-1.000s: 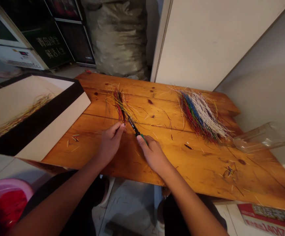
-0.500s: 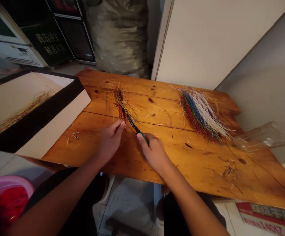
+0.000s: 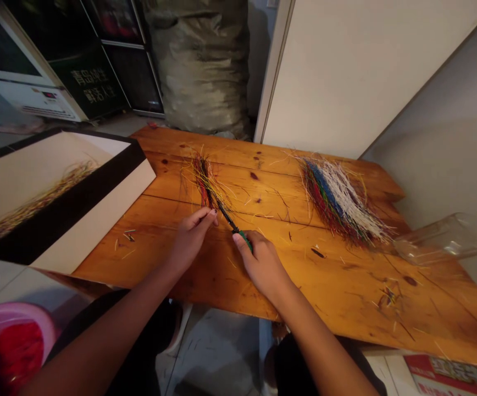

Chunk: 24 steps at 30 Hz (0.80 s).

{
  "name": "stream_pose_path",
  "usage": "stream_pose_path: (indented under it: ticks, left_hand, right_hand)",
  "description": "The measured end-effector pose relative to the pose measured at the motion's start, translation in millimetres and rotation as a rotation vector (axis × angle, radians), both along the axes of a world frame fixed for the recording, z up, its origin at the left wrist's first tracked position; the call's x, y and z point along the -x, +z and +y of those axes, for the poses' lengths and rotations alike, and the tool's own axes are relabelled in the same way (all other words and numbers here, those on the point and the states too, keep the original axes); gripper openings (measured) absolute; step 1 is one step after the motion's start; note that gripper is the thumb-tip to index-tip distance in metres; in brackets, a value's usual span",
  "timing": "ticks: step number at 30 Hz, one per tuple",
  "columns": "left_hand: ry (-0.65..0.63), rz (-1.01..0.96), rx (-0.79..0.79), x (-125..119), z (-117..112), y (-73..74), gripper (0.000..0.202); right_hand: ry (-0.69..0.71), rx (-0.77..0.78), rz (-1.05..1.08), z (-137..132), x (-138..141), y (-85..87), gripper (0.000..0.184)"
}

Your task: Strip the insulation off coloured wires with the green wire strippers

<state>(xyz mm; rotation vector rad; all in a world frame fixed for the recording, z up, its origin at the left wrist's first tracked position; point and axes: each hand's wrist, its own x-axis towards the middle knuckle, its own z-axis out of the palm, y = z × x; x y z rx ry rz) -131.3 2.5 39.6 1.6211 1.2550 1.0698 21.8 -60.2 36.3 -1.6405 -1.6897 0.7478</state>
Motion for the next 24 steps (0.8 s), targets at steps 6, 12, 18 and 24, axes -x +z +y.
stream_pose_path:
  ticks: [6,12,18,24]
  left_hand:
    - [-0.009,-0.022,-0.007,-0.3,-0.7,1.0,0.031]
    - [-0.013,-0.024,-0.015,0.9,-1.2,1.0,0.03]
    - [-0.031,-0.055,0.025,0.5,-1.2,0.1,0.031]
    - [-0.038,-0.036,0.02,-1.5,-0.1,-2.7,0.033]
  right_hand:
    - [0.0,-0.009,0.013,2.4,-1.4,-4.2,0.044]
    - [-0.01,0.011,0.005,3.8,-0.6,-8.3,0.044]
    - [-0.023,0.029,0.006,6.0,-0.5,-11.5,0.043]
    - [-0.019,0.087,0.084,5.8,-1.0,-10.5,0.045]
